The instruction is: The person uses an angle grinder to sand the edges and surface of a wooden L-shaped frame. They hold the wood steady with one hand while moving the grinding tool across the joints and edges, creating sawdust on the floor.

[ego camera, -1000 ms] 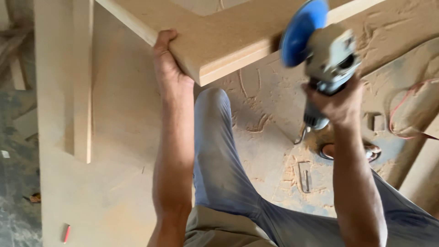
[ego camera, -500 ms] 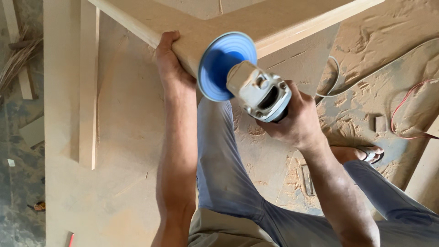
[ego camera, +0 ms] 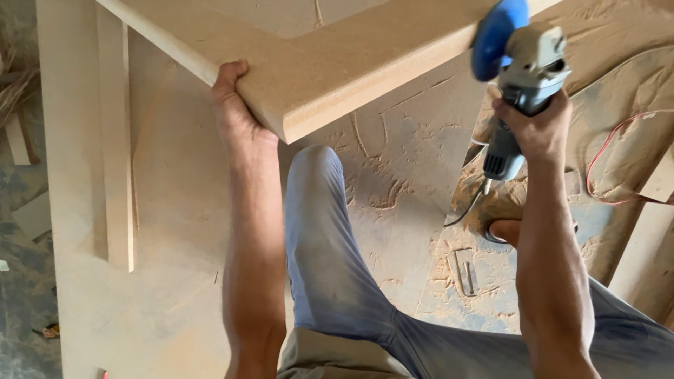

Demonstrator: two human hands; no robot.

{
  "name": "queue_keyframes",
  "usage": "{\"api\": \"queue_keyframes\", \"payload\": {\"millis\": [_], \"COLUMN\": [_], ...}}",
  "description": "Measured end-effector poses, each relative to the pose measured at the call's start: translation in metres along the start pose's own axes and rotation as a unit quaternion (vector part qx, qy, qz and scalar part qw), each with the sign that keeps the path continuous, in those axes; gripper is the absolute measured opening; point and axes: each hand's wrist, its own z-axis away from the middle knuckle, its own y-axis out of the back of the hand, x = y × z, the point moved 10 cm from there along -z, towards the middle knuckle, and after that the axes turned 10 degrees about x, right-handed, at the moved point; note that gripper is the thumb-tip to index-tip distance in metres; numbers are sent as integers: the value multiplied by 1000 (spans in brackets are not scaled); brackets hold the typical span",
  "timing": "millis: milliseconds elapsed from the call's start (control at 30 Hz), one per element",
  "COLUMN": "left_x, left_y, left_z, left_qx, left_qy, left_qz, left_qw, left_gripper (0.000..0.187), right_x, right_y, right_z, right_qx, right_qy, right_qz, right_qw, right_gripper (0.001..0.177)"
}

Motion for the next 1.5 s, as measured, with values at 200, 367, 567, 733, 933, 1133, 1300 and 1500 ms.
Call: {"api": "queue_keyframes", "payload": {"millis": [200, 367, 567, 733, 933, 1133, 1300, 1500], "left_x": [-2, 0, -3, -1, -4, -2, -2, -13], "left_y": [-2, 1, 3, -8, -9, 7, 17, 34], "left_z": [-1, -7, -2, 10, 15, -1, -2, 25], "left_qx": [-14, 3, 25, 36, 19, -5, -2, 21], "left_qy": [19, 0, 14, 5, 21, 20, 16, 18], "left_qz": [20, 16, 20, -6, -16, 11, 0, -25], "left_qw": [1000, 1000, 999, 999, 999, 1000, 1000, 999], "left_gripper": [36, 33, 36, 43, 40, 33, 30, 49], "right_x": [-32, -112, -170, -226, -219, -98, 8, 1], "right_y": [-8, -48, -92, -101, -106, -59, 5, 29], "right_z": [13, 35, 69, 69, 71, 45, 6, 24], "right_qx": [2, -37, -85, -108, -121, -41, -4, 1], "right_qy": [-26, 160, 157, 170, 179, 174, -17, -146], "right_qz": [-119, -30, 16, 16, 18, 101, -12, -86], "right_qw": [993, 986, 984, 979, 976, 979, 1000, 986], "right_gripper": [56, 60, 55, 65, 65, 45, 46, 33]}}
